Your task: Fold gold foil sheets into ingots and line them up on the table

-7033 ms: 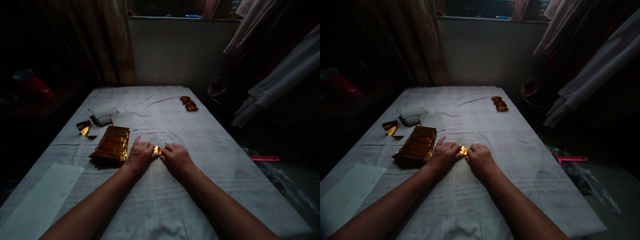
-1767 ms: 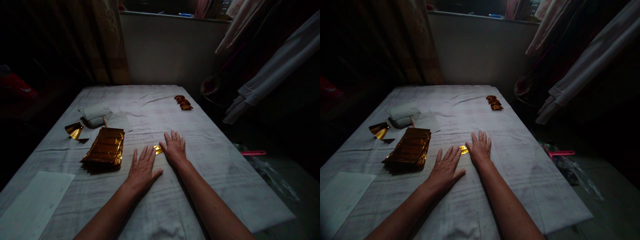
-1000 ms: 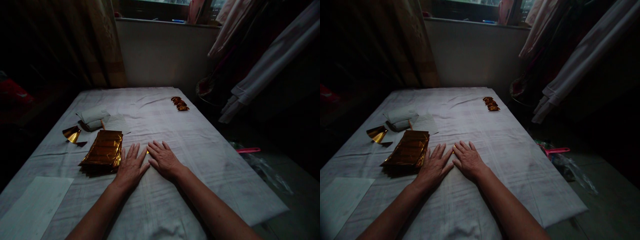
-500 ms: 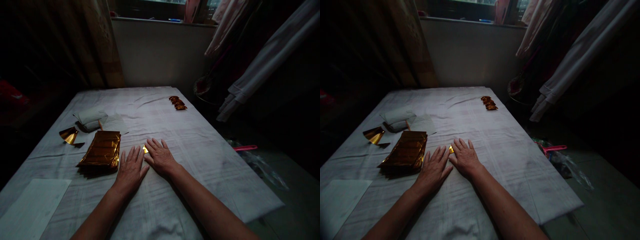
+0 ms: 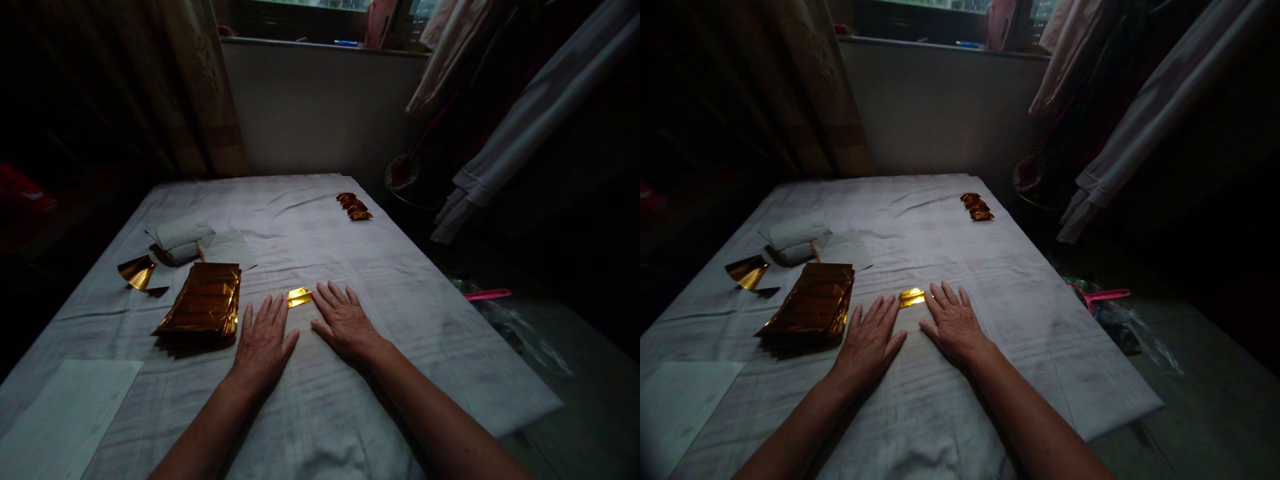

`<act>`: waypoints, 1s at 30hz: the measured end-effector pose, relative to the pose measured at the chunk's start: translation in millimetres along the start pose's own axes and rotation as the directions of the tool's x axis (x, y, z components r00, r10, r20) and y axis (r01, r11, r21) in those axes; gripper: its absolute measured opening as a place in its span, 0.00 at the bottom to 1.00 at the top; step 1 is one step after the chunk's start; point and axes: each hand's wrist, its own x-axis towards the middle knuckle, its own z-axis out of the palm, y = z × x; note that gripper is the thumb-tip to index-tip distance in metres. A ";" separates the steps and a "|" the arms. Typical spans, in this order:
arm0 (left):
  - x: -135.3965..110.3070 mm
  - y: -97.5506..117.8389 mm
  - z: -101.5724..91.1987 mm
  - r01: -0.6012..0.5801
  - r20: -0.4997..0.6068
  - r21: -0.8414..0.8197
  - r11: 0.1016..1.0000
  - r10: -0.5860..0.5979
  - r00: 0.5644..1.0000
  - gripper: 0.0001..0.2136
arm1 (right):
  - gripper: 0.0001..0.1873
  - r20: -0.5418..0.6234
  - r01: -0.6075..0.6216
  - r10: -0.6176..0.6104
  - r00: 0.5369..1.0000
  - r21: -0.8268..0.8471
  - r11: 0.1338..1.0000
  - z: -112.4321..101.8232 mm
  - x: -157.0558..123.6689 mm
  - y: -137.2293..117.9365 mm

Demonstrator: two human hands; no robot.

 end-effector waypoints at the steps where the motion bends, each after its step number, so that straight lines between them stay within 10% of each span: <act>1: 0.5 0.6 -1.0 0.003 -0.003 0.002 1.000 -0.003 1.000 0.25 | 0.31 -0.001 0.002 -0.002 1.000 -0.005 1.000 -0.8 -0.9 0.1; 15: 32.2 8.0 -11.4 -0.082 -0.120 -0.042 0.996 0.076 0.990 0.19 | 0.31 -0.049 -0.016 0.017 0.999 0.029 0.999 6.6 0.5 -1.5; 19: 43.2 16.9 1.1 -0.172 -0.001 -0.110 0.979 0.173 0.985 0.23 | 0.30 -0.077 -0.012 0.015 0.997 0.045 0.999 8.2 -0.1 -1.5; 30: 17.4 -17.7 8.1 -0.120 -0.028 -0.078 0.990 0.118 0.993 0.25 | 0.29 -0.139 -0.006 0.016 0.990 0.072 0.997 8.6 0.0 -3.1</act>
